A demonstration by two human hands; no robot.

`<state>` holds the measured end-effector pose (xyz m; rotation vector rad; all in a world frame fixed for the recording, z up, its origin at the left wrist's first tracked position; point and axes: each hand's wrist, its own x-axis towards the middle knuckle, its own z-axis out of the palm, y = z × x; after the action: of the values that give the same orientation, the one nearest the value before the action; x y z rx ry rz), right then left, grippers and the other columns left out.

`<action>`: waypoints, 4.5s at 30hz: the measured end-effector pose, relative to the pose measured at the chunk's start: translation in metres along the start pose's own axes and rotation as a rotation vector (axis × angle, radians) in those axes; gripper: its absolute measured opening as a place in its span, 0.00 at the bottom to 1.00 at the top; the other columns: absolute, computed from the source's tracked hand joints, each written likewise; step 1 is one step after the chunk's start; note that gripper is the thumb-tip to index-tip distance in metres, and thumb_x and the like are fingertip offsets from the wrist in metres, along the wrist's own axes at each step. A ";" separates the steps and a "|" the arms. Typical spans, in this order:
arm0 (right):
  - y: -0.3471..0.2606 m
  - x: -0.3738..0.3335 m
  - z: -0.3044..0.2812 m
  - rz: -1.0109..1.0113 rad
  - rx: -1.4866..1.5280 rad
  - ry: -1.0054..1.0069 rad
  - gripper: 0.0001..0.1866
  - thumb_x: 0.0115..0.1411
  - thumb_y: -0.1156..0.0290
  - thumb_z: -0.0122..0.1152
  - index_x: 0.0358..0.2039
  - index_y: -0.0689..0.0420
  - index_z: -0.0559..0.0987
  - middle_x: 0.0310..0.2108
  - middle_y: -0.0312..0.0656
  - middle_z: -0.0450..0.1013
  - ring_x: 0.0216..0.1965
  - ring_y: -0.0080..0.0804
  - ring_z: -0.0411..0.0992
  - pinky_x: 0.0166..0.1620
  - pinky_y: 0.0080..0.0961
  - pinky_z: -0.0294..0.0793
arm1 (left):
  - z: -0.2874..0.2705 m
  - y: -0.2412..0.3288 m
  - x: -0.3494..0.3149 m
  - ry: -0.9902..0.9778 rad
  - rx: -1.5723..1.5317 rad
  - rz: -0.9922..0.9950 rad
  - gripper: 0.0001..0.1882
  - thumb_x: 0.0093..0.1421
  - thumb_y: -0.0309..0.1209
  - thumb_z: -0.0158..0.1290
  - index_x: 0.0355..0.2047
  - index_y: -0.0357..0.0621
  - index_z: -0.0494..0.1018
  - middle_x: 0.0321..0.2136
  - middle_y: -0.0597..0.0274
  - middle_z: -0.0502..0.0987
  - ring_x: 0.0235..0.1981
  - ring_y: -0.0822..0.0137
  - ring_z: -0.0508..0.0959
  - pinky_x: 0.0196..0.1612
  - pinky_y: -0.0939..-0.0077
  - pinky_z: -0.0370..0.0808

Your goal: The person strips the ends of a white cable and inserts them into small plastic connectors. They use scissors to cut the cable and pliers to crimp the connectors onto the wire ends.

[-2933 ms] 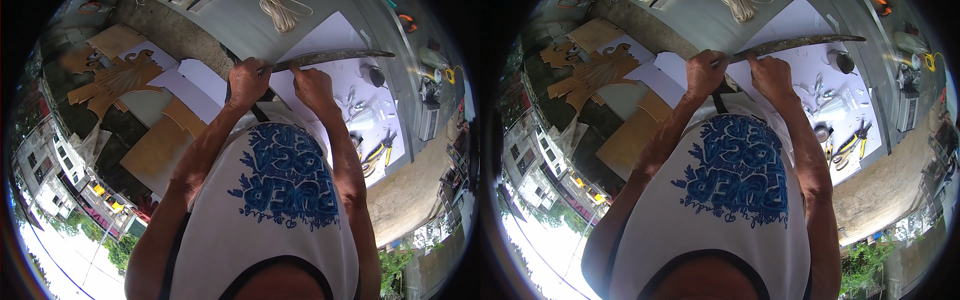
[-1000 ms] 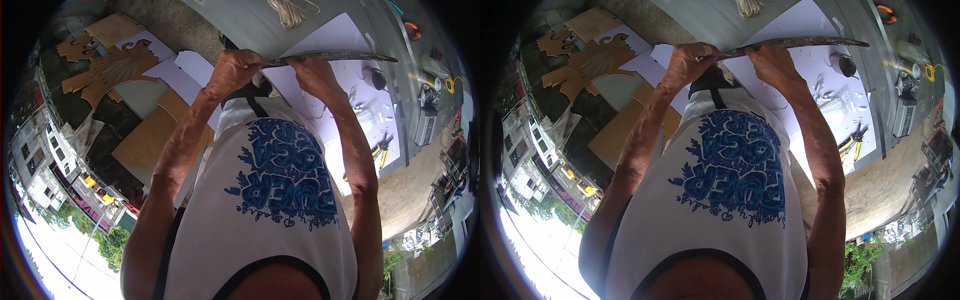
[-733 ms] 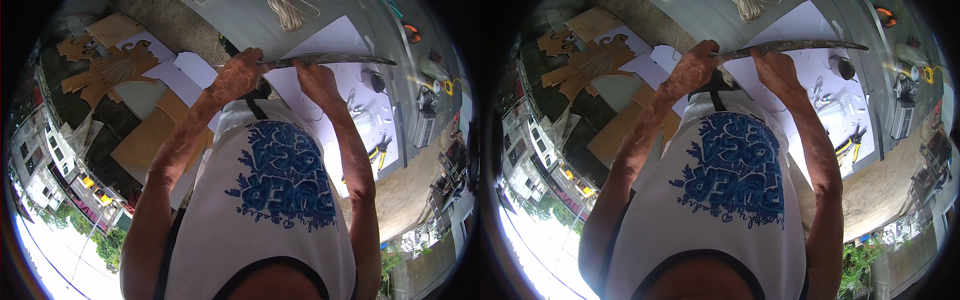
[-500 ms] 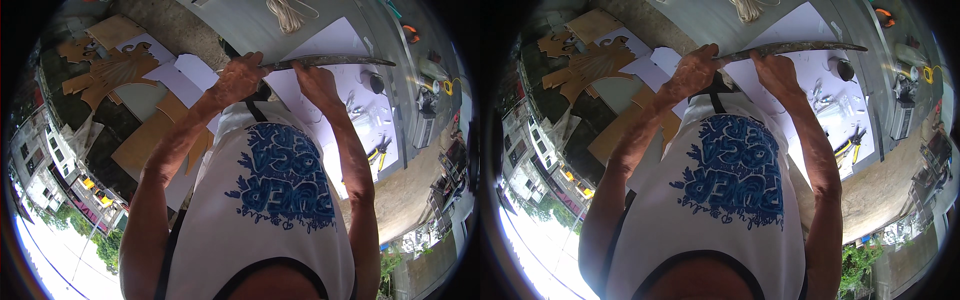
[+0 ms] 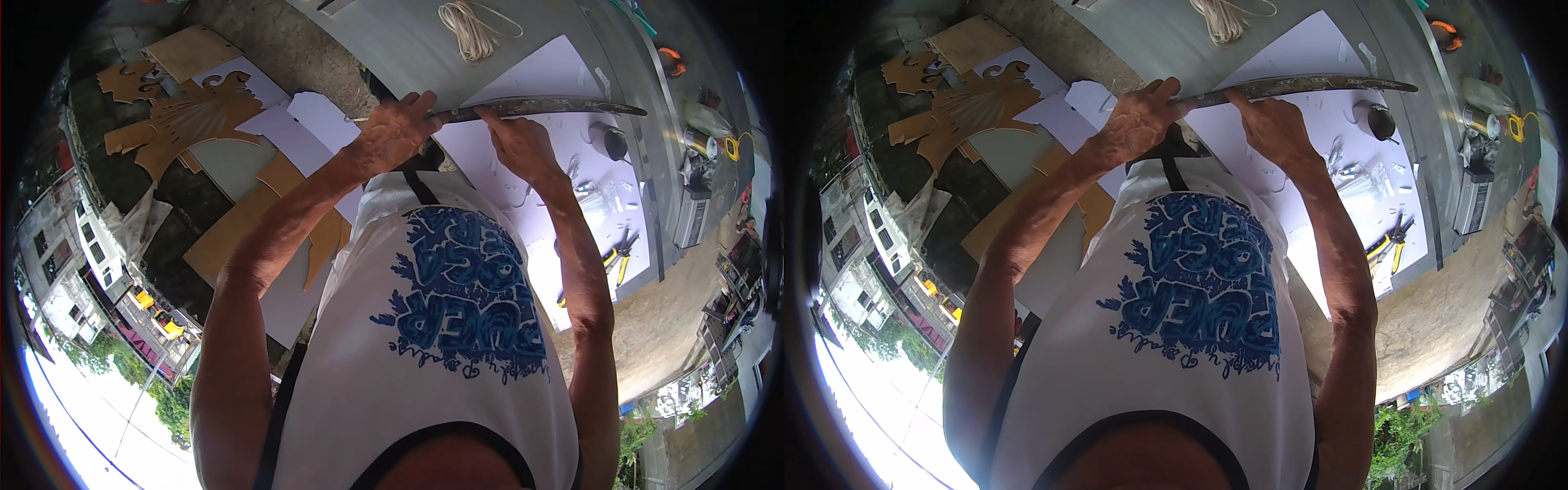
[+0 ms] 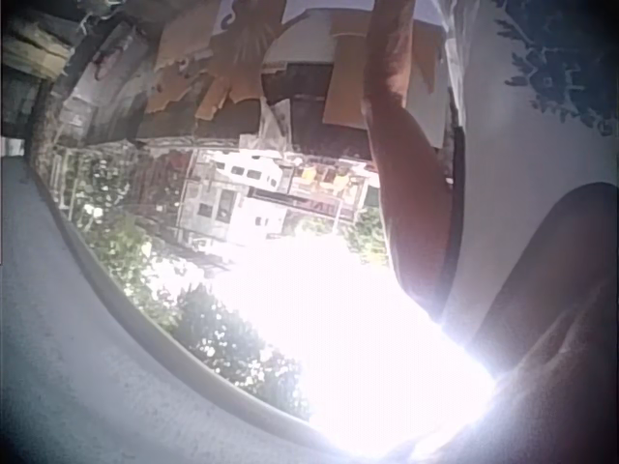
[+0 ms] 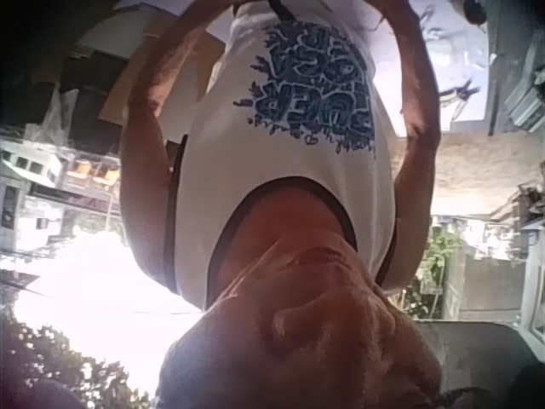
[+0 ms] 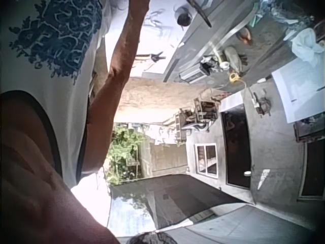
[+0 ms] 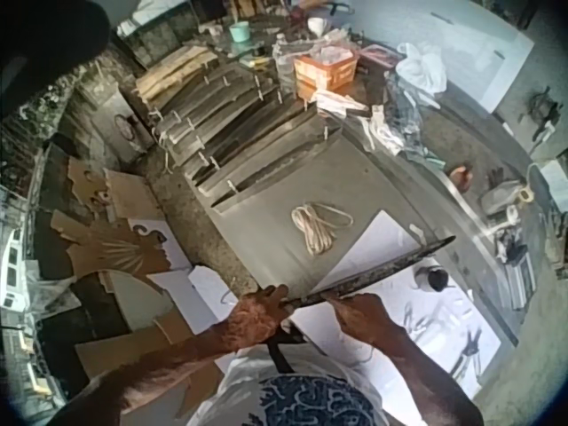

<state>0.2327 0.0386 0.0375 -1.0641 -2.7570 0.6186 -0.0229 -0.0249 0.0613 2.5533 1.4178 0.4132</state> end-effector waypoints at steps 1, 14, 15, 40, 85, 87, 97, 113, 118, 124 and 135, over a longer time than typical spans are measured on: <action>-0.001 0.000 -0.003 0.010 0.041 -0.023 0.20 0.59 0.74 0.60 0.53 0.48 0.76 0.20 0.45 0.77 0.24 0.43 0.79 0.28 0.38 0.78 | 0.000 -0.001 0.000 0.027 -0.008 0.011 0.17 0.53 0.23 0.58 0.45 0.46 0.81 0.34 0.59 0.72 0.33 0.62 0.80 0.30 0.71 0.83; -0.006 -0.004 -0.030 -0.049 -0.063 0.102 0.13 0.54 0.77 0.63 0.42 0.53 0.80 0.41 0.39 0.77 0.29 0.37 0.79 0.30 0.32 0.80 | 0.000 0.001 -0.004 0.154 -0.052 -0.054 0.10 0.52 0.23 0.60 0.36 0.40 0.81 0.30 0.61 0.77 0.28 0.63 0.81 0.28 0.70 0.80; -0.003 -0.004 -0.029 -0.064 -0.026 0.128 0.13 0.54 0.77 0.63 0.41 0.53 0.80 0.41 0.39 0.76 0.29 0.37 0.79 0.30 0.32 0.80 | 0.000 0.001 -0.003 0.171 -0.051 -0.066 0.10 0.51 0.24 0.61 0.35 0.40 0.81 0.29 0.61 0.77 0.28 0.63 0.81 0.28 0.70 0.80; -0.023 0.016 -0.020 -0.069 0.197 0.044 0.15 0.64 0.58 0.62 0.44 0.52 0.83 0.39 0.39 0.82 0.33 0.39 0.81 0.37 0.32 0.80 | 0.010 0.024 0.005 0.323 -0.514 -0.530 0.05 0.55 0.27 0.62 0.31 0.38 0.82 0.24 0.56 0.79 0.21 0.62 0.80 0.26 0.70 0.76; 0.007 0.012 -0.015 0.483 0.694 -0.241 0.38 0.69 0.35 0.44 0.41 0.60 0.85 0.22 0.44 0.78 0.19 0.31 0.74 0.29 0.32 0.74 | 0.016 0.023 0.002 0.150 -0.740 -0.720 0.12 0.60 0.34 0.60 0.38 0.37 0.82 0.26 0.52 0.82 0.26 0.65 0.81 0.32 0.71 0.76; 0.004 0.014 -0.017 0.506 0.744 -0.224 0.41 0.66 0.32 0.42 0.42 0.61 0.85 0.29 0.47 0.81 0.20 0.31 0.75 0.29 0.32 0.75 | 0.010 0.023 0.004 0.077 -0.801 -0.800 0.13 0.61 0.35 0.60 0.38 0.36 0.82 0.26 0.53 0.83 0.27 0.68 0.81 0.33 0.73 0.76; 0.006 0.017 -0.020 0.490 0.748 -0.328 0.43 0.64 0.29 0.41 0.44 0.61 0.82 0.34 0.49 0.81 0.23 0.35 0.78 0.28 0.33 0.75 | 0.026 0.025 -0.005 0.139 -0.734 -0.755 0.14 0.62 0.35 0.59 0.40 0.35 0.81 0.25 0.56 0.81 0.25 0.70 0.81 0.32 0.74 0.77; 0.009 0.022 -0.033 0.556 0.856 -0.414 0.32 0.68 0.43 0.46 0.47 0.61 0.82 0.24 0.46 0.75 0.20 0.27 0.72 0.28 0.25 0.72 | 0.021 0.033 0.006 0.166 -0.901 -0.800 0.13 0.65 0.31 0.53 0.41 0.31 0.77 0.28 0.53 0.84 0.28 0.67 0.85 0.29 0.76 0.78; 0.010 0.024 -0.032 0.485 0.851 -0.426 0.37 0.66 0.38 0.45 0.49 0.62 0.82 0.26 0.46 0.79 0.20 0.29 0.74 0.28 0.28 0.74 | 0.022 0.033 0.003 0.161 -0.952 -0.830 0.13 0.66 0.30 0.52 0.42 0.30 0.76 0.31 0.53 0.85 0.31 0.66 0.86 0.29 0.77 0.80; 0.000 0.012 -0.015 0.614 0.908 -0.215 0.39 0.65 0.36 0.46 0.47 0.64 0.82 0.41 0.43 0.81 0.24 0.31 0.78 0.27 0.25 0.75 | 0.028 0.029 -0.003 0.211 -0.646 -0.644 0.07 0.62 0.25 0.55 0.39 0.36 0.80 0.28 0.55 0.83 0.27 0.63 0.84 0.32 0.72 0.77; -0.009 0.022 -0.011 0.471 0.598 -0.234 0.39 0.71 0.42 0.43 0.20 0.68 0.77 0.11 0.48 0.69 0.18 0.42 0.77 0.30 0.38 0.76 | 0.027 0.026 -0.012 0.220 -0.214 -0.173 0.16 0.48 0.16 0.55 0.39 0.38 0.82 0.29 0.58 0.77 0.32 0.58 0.79 0.33 0.67 0.80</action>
<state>0.2143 0.0509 0.0506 -1.5389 -2.2094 1.5882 0.0006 -0.0500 0.0418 2.2515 1.5570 0.7904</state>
